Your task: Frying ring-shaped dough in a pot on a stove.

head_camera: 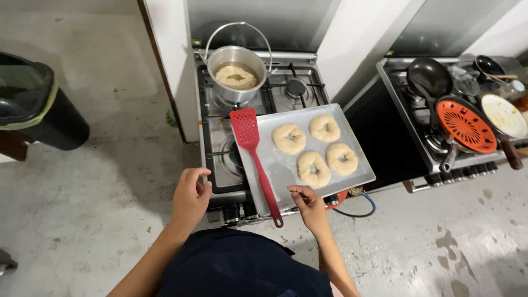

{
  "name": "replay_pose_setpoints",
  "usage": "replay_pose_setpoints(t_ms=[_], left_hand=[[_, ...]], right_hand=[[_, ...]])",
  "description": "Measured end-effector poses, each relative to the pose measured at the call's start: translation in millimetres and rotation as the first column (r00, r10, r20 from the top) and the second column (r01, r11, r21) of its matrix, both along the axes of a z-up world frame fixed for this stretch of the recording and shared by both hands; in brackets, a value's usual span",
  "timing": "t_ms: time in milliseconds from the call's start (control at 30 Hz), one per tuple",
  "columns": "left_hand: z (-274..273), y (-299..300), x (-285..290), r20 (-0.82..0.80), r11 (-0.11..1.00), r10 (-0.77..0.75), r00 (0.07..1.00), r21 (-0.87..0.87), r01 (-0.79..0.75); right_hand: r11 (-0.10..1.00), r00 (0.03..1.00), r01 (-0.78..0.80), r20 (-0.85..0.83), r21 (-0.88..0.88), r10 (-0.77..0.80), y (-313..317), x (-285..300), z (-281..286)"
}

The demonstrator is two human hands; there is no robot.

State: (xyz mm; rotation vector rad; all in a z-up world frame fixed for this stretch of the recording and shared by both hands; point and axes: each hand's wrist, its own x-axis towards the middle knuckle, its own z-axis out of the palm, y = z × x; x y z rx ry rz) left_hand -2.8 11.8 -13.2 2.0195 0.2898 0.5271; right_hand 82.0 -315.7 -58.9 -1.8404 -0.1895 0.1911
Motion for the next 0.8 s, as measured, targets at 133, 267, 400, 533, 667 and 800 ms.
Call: replay_pose_setpoints(t_ms=[133,267,400,533,667,800], left_hand=[[-7.7,3.5,-5.4,0.011,1.000,0.014,1.000,-0.013,-0.014],[-3.4,2.8,-8.5,-0.020,0.999,0.006,1.000,-0.037,-0.007],[-1.4,-1.6,-8.1,-0.032,1.000,-0.004,0.999,-0.022,0.004],[-4.2,-6.8,-4.8,-0.030,0.999,-0.025,0.999,-0.036,0.024],[-4.5,-13.5,-2.2,-0.003,0.999,-0.032,0.999,-0.023,0.031],[-5.1,-17.6,-1.5,-0.003,0.999,-0.044,0.999,-0.009,0.044]], right_hand=[[1.000,1.000,-0.017,-0.007,-0.011,0.017,1.1,-0.3,-3.5],[0.999,0.999,-0.035,0.015,-0.013,0.035,4.6,-1.6,1.8],[0.999,0.999,-0.024,0.027,-0.022,0.024,3.8,-7.5,10.2],[1.000,1.000,0.001,-0.002,-0.027,-0.001,-5.5,-9.9,4.1],[0.999,0.999,0.030,-0.013,-0.036,-0.031,-13.2,-12.0,2.0],[0.998,0.999,0.043,-0.009,-0.045,-0.044,-15.4,-15.8,7.0]])
